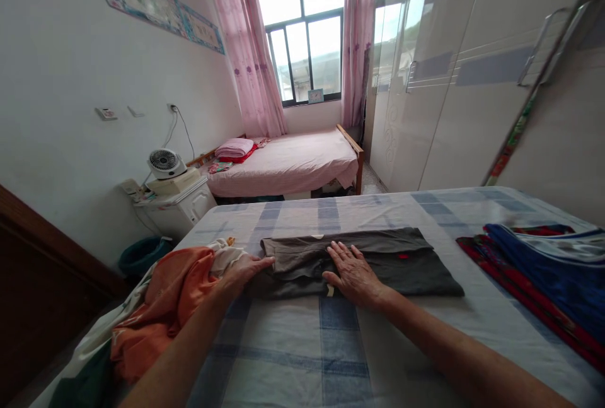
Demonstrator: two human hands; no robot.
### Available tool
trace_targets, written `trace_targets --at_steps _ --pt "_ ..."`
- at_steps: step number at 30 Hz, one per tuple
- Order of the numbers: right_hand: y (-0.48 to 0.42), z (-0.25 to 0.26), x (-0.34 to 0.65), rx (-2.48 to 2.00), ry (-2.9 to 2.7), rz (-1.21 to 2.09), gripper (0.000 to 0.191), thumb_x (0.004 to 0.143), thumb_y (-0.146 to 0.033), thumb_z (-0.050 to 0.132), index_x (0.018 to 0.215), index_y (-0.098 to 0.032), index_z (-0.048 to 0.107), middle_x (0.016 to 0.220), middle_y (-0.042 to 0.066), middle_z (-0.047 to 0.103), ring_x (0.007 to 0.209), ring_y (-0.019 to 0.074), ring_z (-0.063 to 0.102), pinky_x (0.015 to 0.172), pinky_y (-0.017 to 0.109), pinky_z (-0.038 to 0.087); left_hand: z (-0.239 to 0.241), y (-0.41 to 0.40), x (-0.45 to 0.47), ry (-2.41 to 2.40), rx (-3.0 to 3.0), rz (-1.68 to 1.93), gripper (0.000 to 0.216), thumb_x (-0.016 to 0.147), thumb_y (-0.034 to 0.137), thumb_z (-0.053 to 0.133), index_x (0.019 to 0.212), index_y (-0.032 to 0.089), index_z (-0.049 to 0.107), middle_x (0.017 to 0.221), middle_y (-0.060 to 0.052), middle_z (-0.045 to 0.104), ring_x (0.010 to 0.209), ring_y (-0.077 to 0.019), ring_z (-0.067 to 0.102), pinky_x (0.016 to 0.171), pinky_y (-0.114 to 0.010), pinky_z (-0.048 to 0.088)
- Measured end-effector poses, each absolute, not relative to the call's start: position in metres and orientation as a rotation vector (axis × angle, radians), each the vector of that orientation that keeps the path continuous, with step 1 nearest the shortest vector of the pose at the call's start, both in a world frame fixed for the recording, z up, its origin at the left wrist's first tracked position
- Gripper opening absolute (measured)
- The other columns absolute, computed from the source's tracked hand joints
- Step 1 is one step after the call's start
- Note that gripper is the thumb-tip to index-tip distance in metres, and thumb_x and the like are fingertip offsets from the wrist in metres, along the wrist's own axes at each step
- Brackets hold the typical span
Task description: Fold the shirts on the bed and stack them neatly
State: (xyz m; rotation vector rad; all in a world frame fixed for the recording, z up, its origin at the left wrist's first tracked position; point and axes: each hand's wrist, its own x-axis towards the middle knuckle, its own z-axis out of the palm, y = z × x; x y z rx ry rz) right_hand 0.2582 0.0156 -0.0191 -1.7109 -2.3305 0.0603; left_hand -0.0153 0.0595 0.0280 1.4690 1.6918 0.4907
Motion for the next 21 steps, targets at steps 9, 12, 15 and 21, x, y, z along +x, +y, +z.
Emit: trace_targets --at_steps 9,12,15,21 --pt "0.009 -0.014 0.297 -1.584 -2.201 0.323 0.065 0.090 -0.052 0.031 0.139 -0.009 0.037 0.146 0.013 0.031 0.137 0.0212 0.021 0.112 0.040 0.018 0.050 0.046 0.009 1.233 1.207 0.748 0.036 0.058 0.039 0.074 0.083 0.015 0.062 0.067 -0.001 0.067 0.061 -0.0162 0.063 0.056 -0.024 0.048" --pt "0.009 -0.005 0.321 -1.511 -1.920 0.453 0.063 0.090 -0.050 0.032 0.138 -0.009 0.038 0.144 0.014 0.035 0.135 0.0212 0.026 0.111 0.040 0.021 0.071 0.048 0.037 1.226 1.363 0.795 0.032 0.062 0.039 0.070 0.081 0.014 0.062 0.065 0.000 0.064 0.055 -0.0142 0.060 0.050 -0.021 0.044" --pt "0.008 0.005 0.348 -1.411 -1.584 0.703 0.060 0.088 -0.053 0.037 0.133 -0.015 0.045 0.140 0.013 0.043 0.130 0.0234 0.036 0.109 0.044 0.025 0.096 0.051 0.086 1.196 1.555 0.809 0.023 0.067 0.034 0.064 0.075 0.013 0.062 0.061 0.000 0.061 0.053 -0.0123 0.057 0.045 -0.019 0.039" --pt "-0.001 0.016 0.391 -1.115 -0.870 1.324 0.042 0.087 -0.050 0.044 0.110 -0.018 0.059 0.114 0.010 0.064 0.106 0.0202 0.059 0.094 0.038 0.046 0.118 0.051 0.198 0.919 2.010 0.770 0.024 0.076 0.036 0.056 0.074 0.013 0.066 0.067 -0.001 0.062 0.058 -0.0102 0.055 0.047 -0.017 0.039"
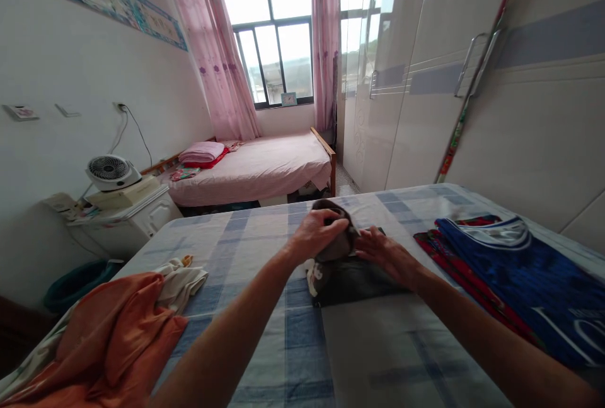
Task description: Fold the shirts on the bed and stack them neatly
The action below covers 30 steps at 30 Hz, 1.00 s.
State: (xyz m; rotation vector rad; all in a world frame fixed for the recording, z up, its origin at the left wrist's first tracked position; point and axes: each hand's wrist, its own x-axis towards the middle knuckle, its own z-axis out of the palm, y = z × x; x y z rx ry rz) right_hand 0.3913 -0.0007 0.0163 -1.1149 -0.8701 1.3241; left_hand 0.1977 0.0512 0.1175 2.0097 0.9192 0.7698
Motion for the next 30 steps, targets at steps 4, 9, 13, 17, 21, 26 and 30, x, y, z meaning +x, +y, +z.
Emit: trace_targets --at_steps 4,9,13,17,21,26,30 --pt "-0.009 0.019 0.403 -1.085 -0.707 1.518 0.038 0.086 -0.050 0.045 0.100 -0.018 0.061 0.092 0.006 0.070 0.089 0.0188 0.066 0.083 0.034 0.053 0.093 0.053 0.218 0.876 2.040 0.834 0.031 0.080 0.039 0.054 0.094 0.014 0.067 0.115 -0.009 0.061 0.080 -0.0149 0.064 0.068 -0.023 0.050" --pt "-0.010 0.018 0.400 -1.122 -0.817 1.537 0.039 0.073 -0.035 0.065 0.108 -0.020 0.057 0.086 0.004 0.071 0.079 0.0198 0.068 0.075 0.034 0.055 0.047 0.053 0.187 1.120 2.196 0.870 0.030 0.086 0.033 0.049 0.103 0.015 0.065 0.130 -0.013 0.052 0.117 -0.0237 0.052 0.097 -0.034 0.042" --pt "-0.006 0.020 0.400 -1.272 -0.968 1.327 0.059 0.063 -0.019 0.064 0.120 -0.023 0.049 0.087 0.001 0.070 0.072 0.0173 0.067 0.065 0.028 0.055 0.021 0.042 0.173 1.121 2.472 0.724 0.044 0.087 0.035 0.048 0.128 0.018 0.051 0.145 -0.011 0.035 0.135 -0.0249 0.029 0.109 -0.039 0.028" --pt "-0.009 0.013 0.421 -1.593 -1.215 1.008 0.062 0.065 -0.019 0.052 0.127 -0.020 0.045 0.099 0.006 0.068 0.083 0.0213 0.066 0.075 0.032 0.053 0.004 0.031 0.177 1.044 2.657 0.527 0.053 0.086 0.047 0.047 0.135 0.026 0.043 0.150 -0.007 0.026 0.139 -0.0282 0.017 0.110 -0.049 0.022" --pt "-0.016 0.011 0.431 -2.012 -1.447 0.126 0.066 0.070 -0.024 0.052 0.133 -0.010 0.041 0.123 0.018 0.055 0.115 0.0314 0.050 0.098 0.045 0.038 0.004 0.029 0.183 1.085 2.707 0.500 0.050 0.088 0.049 0.042 0.132 0.026 0.046 0.148 -0.007 0.031 0.138 -0.0285 0.018 0.110 -0.052 0.019" --pt "-0.019 0.019 0.378 -1.726 -1.936 -0.107 0.057 0.087 -0.039 0.043 0.138 -0.016 0.039 0.143 0.011 0.038 0.135 0.0267 0.025 0.110 0.045 0.021 0.010 0.036 0.190 1.152 2.759 0.600 0.048 0.091 0.043 0.035 0.133 0.021 0.045 0.149 -0.008 0.029 0.140 -0.0269 0.014 0.112 -0.047 0.016" --pt "-0.002 0.003 0.363 -1.541 -2.273 0.165 0.058 0.089 -0.050 0.036 0.140 -0.022 0.036 0.146 0.005 0.033 0.136 0.0221 0.024 0.111 0.043 0.017 -0.007 0.042 0.195 1.241 2.705 0.452 0.063 0.087 0.051 0.039 0.141 0.017 0.033 0.149 -0.013 0.027 0.139 -0.0304 0.017 0.110 -0.049 0.017"
